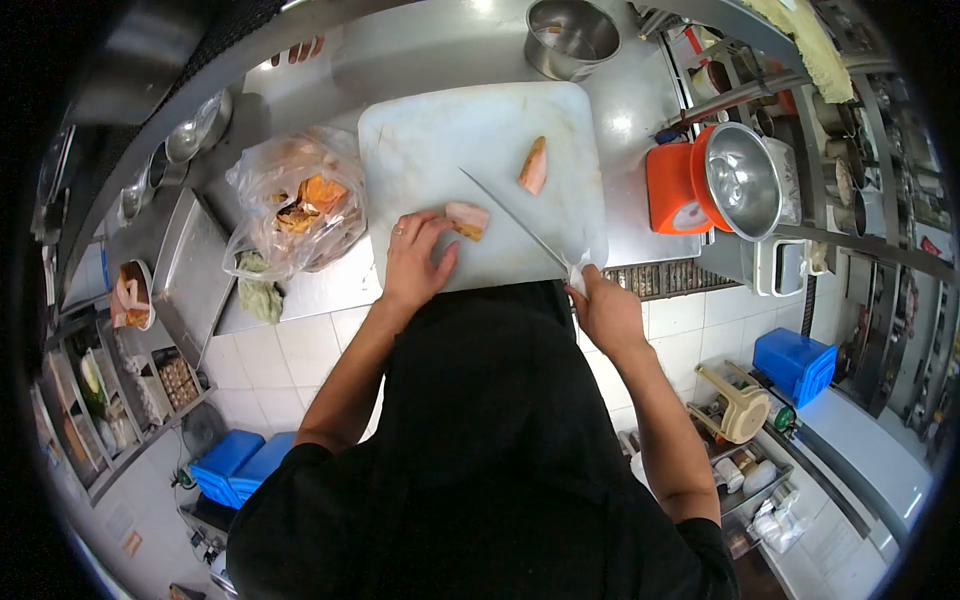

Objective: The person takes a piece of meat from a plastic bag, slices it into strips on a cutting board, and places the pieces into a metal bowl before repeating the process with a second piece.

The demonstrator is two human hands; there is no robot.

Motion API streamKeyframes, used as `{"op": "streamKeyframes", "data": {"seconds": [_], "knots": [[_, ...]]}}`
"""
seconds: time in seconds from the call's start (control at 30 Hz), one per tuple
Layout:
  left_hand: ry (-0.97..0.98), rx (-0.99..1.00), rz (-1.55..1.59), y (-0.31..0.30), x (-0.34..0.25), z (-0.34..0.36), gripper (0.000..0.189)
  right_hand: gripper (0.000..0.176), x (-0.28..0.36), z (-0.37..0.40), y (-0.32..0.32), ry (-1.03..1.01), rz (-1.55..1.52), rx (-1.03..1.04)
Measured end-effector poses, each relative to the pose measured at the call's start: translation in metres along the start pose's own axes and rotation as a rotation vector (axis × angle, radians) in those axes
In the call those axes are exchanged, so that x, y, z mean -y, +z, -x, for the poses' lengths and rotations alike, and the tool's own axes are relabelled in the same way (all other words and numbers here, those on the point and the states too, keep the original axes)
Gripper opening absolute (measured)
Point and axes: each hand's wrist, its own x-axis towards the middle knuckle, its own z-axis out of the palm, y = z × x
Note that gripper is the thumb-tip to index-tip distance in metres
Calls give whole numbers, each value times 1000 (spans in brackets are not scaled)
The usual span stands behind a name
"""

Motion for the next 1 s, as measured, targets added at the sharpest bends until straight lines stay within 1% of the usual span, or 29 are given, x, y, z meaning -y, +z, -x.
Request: {"op": "streamKeyframes", "data": {"seconds": [0.1, 0.2, 0.3, 0.4, 0.6, 0.7, 0.8, 0.9, 1.0], "knots": [[-85, 27, 3, 1, -2, -5, 36, 35, 4, 9, -4, -22, -10, 26], [-184, 77, 90, 6, -6, -12, 40, 35, 3, 13, -6, -20, 8, 68], [-224, 112, 142, 8, -7, -20, 38, 35, 4, 18, -6, -25, -28, 51], [-196, 86, 113, 10, -7, -22, 40, 34, 3, 19, -7, -15, -42, 68], [-226, 114, 37, 1, -20, -28, 39, 34, 15, 20, -20, 5, -11, 104], [-210, 140, -12, 4, -20, -29, 43, 33, 14, 23, -22, -4, 42, 98], [-243, 197, 13, 1, -17, -33, 43, 32, 20, 25, -28, 15, 49, 119], [-217, 183, 3, 2, -11, -36, 35, 31, 22, 25, -29, 26, 63, 171], [-220, 240, 19, -2, -4, -43, 29, 31, 13, 18, -15, -1, 89, 157]]}}
